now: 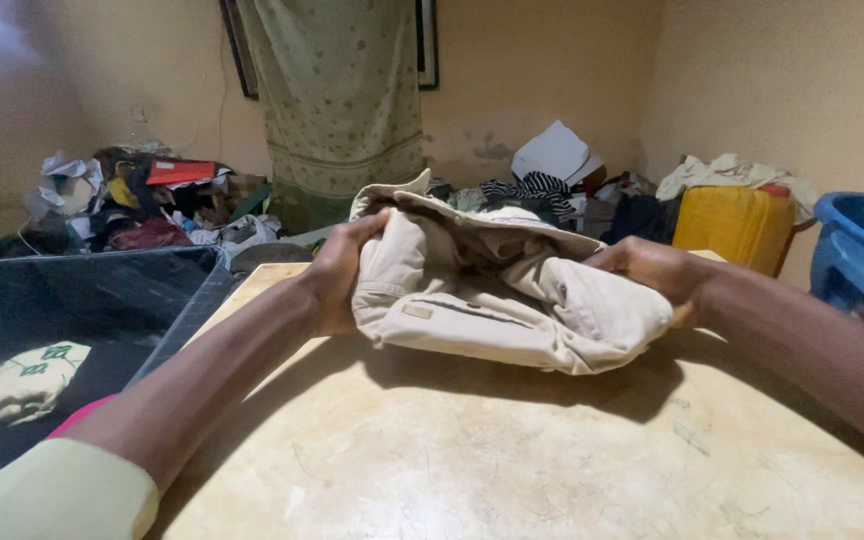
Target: The person folds a yellow shirt and a pair of beige trousers by hand on a wooden table and places them into a suitcase.
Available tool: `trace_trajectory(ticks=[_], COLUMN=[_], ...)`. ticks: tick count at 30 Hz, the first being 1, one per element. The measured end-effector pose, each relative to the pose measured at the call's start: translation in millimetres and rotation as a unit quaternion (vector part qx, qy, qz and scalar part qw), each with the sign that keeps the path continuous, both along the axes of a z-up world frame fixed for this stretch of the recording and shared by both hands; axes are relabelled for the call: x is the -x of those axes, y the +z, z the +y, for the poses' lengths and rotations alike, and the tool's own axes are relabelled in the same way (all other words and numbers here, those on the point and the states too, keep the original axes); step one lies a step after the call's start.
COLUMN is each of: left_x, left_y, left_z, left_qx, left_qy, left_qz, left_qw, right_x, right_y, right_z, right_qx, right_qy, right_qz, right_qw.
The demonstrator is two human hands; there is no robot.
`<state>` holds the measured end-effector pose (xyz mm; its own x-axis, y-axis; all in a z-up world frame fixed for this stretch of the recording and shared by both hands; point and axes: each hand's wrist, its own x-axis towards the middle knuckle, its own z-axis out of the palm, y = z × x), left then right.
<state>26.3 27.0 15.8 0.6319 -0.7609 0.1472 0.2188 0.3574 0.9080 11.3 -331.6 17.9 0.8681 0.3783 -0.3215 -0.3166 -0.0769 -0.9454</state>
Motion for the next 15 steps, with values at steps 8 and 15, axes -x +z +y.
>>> trace_trajectory(ticks=[8,15], left_x=[37.2,90.6], left_y=[18.5,15.1], left_z=[-7.0,-31.2], left_qx=[-0.221,-0.271], left_qy=[0.193,0.404], left_qz=[-0.174,-0.306], left_qw=[0.940,0.818], right_x=[15.9,4.1], right_y=[-3.9,6.5], right_z=[1.9,-13.6], right_qx=[0.323,0.290], right_qy=[-0.138,-0.304], right_qz=[-0.373,-0.390], right_qw=[0.859,0.819])
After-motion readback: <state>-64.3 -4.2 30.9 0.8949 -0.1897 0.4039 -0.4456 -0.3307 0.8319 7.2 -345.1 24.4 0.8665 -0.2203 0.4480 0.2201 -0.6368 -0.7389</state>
